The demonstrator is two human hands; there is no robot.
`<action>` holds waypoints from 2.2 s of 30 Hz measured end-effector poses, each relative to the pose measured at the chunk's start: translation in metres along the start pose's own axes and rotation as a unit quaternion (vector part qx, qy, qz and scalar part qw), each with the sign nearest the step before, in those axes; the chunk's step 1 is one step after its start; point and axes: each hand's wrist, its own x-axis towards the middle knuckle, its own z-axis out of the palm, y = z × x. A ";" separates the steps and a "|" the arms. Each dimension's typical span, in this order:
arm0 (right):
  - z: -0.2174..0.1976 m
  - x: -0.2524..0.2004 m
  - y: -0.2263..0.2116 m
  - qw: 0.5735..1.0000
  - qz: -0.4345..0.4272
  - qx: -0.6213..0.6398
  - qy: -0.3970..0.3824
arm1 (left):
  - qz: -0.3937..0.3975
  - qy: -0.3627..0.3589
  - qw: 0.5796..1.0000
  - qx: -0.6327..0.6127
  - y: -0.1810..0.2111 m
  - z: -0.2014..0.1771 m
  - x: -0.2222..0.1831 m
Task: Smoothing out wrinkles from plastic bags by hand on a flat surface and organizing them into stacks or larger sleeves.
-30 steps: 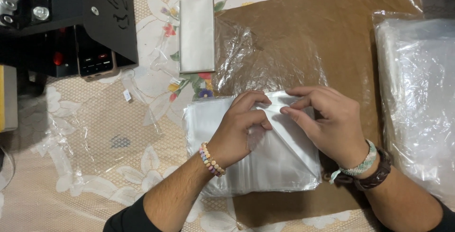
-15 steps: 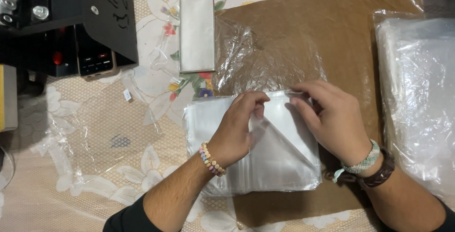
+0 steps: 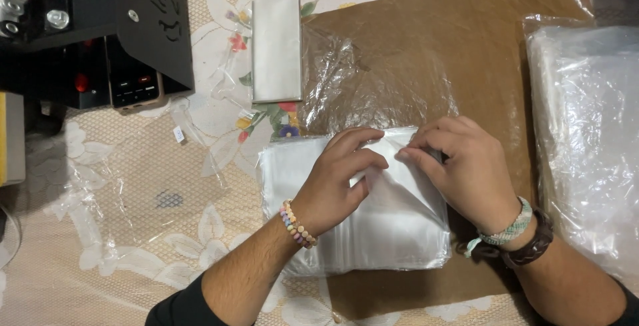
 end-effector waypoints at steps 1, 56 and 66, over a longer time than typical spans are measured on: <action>-0.001 0.000 -0.002 1.000 -0.015 -0.006 0.009 | -0.004 -0.001 1.000 -0.002 0.000 0.000 0.000; 0.096 0.151 -0.090 0.936 -0.244 -0.134 -0.214 | 0.015 -0.045 0.994 0.102 0.017 -0.017 0.009; 0.106 0.168 -0.085 0.913 -0.285 -0.151 -0.251 | 0.001 -0.039 0.991 0.132 0.009 -0.004 0.002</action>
